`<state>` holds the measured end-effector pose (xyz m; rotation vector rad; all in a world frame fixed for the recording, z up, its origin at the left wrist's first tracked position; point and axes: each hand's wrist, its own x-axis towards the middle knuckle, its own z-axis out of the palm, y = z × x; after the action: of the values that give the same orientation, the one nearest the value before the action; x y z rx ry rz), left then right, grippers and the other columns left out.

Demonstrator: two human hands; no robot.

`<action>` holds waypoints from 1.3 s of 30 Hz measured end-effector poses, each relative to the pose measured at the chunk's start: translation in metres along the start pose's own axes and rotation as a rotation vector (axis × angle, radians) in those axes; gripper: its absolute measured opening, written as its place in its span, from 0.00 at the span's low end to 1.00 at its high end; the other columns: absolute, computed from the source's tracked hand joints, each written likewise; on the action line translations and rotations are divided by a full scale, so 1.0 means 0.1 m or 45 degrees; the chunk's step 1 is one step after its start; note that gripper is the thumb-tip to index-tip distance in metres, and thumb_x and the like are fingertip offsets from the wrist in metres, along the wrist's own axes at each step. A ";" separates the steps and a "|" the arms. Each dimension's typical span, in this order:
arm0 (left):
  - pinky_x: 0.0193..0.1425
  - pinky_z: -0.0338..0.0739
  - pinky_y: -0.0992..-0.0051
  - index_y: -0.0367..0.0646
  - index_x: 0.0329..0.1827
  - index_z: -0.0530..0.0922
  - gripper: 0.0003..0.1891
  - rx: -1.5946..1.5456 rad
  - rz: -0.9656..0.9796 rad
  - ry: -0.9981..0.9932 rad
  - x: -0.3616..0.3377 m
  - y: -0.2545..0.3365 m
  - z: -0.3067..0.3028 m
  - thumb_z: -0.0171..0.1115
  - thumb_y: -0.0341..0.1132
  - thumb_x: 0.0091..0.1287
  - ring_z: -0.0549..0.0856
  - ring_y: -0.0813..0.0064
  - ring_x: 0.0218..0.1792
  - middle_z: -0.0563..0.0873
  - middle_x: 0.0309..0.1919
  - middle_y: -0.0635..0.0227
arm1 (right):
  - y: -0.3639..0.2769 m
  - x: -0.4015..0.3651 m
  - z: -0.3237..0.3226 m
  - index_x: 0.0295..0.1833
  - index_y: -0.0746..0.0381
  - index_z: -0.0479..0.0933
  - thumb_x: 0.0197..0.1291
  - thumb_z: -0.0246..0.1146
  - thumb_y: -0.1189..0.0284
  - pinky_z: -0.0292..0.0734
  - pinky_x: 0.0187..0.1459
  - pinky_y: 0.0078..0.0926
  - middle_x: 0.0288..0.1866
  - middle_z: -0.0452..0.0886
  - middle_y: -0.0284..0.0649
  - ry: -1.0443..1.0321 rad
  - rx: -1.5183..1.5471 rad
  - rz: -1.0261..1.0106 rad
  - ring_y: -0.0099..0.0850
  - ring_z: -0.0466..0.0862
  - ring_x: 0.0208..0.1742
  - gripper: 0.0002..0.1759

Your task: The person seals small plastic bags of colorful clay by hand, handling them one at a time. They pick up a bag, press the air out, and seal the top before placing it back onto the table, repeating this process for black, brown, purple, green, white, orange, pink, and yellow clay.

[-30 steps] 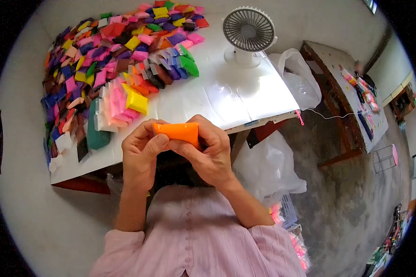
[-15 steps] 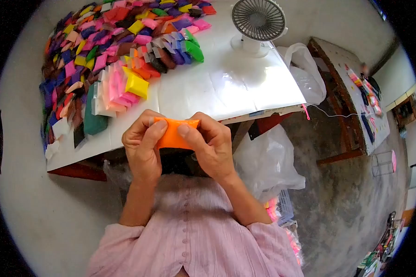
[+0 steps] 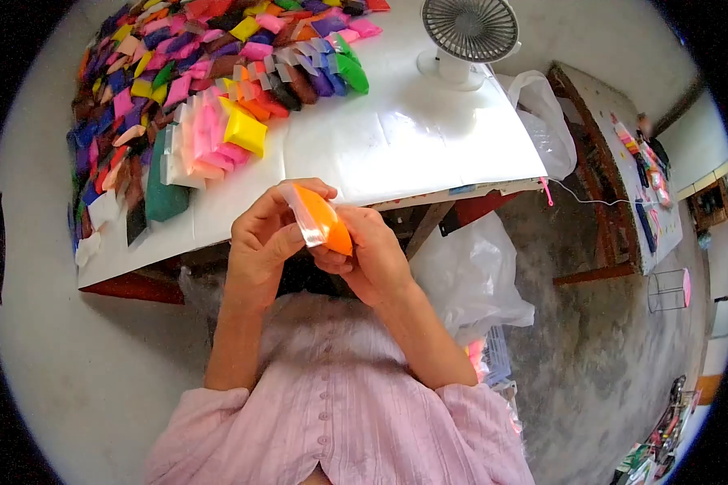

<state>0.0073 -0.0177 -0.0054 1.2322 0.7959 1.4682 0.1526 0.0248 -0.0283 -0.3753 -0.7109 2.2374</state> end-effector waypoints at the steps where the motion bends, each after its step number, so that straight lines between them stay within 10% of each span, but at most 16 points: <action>1: 0.59 0.73 0.73 0.38 0.49 0.78 0.15 0.032 0.066 0.005 0.01 -0.08 -0.07 0.69 0.34 0.62 0.80 0.75 0.50 0.80 0.52 0.60 | -0.04 -0.02 0.03 0.38 0.66 0.76 0.72 0.49 0.65 0.60 0.22 0.15 0.24 0.73 0.33 0.029 -0.065 0.059 0.18 0.69 0.20 0.17; 5: 0.45 0.78 0.81 0.36 0.46 0.78 0.10 -0.138 0.064 0.062 -0.01 -0.06 -0.05 0.65 0.28 0.65 0.81 0.82 0.36 0.83 0.43 0.67 | -0.02 -0.07 -0.05 0.35 0.68 0.74 0.73 0.48 0.64 0.62 0.25 0.17 0.25 0.72 0.32 0.204 -1.099 -0.416 0.19 0.68 0.23 0.19; 12: 0.47 0.79 0.80 0.34 0.45 0.78 0.09 -0.203 -0.041 0.274 0.01 -0.07 0.00 0.65 0.27 0.65 0.83 0.81 0.39 0.84 0.38 0.67 | -0.01 -0.10 0.05 0.39 0.70 0.75 0.66 0.57 0.72 0.65 0.28 0.21 0.27 0.70 0.35 0.174 -1.574 -0.853 0.21 0.67 0.25 0.10; 35: 0.20 0.64 0.89 0.38 0.36 0.79 0.10 0.006 -0.424 0.255 0.09 0.02 -0.04 0.61 0.37 0.67 0.73 0.91 0.19 0.81 0.25 0.73 | 0.02 -0.11 0.09 0.33 0.70 0.78 0.65 0.60 0.72 0.68 0.26 0.19 0.23 0.76 0.32 0.219 -1.013 -0.416 0.19 0.74 0.25 0.12; 39: 0.14 0.60 0.90 0.38 0.39 0.79 0.10 -0.139 -0.507 0.298 0.09 0.02 -0.09 0.60 0.37 0.68 0.70 0.90 0.15 0.80 0.24 0.73 | -0.07 -0.17 0.02 0.42 0.68 0.78 0.52 0.65 0.77 0.73 0.32 0.26 0.36 0.78 0.45 0.388 -1.815 -1.240 0.35 0.79 0.33 0.11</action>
<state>-0.0017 -0.0087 -0.0037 0.7728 1.0371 1.3179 0.1667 0.0156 -0.0214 -0.7670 -1.7374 0.4876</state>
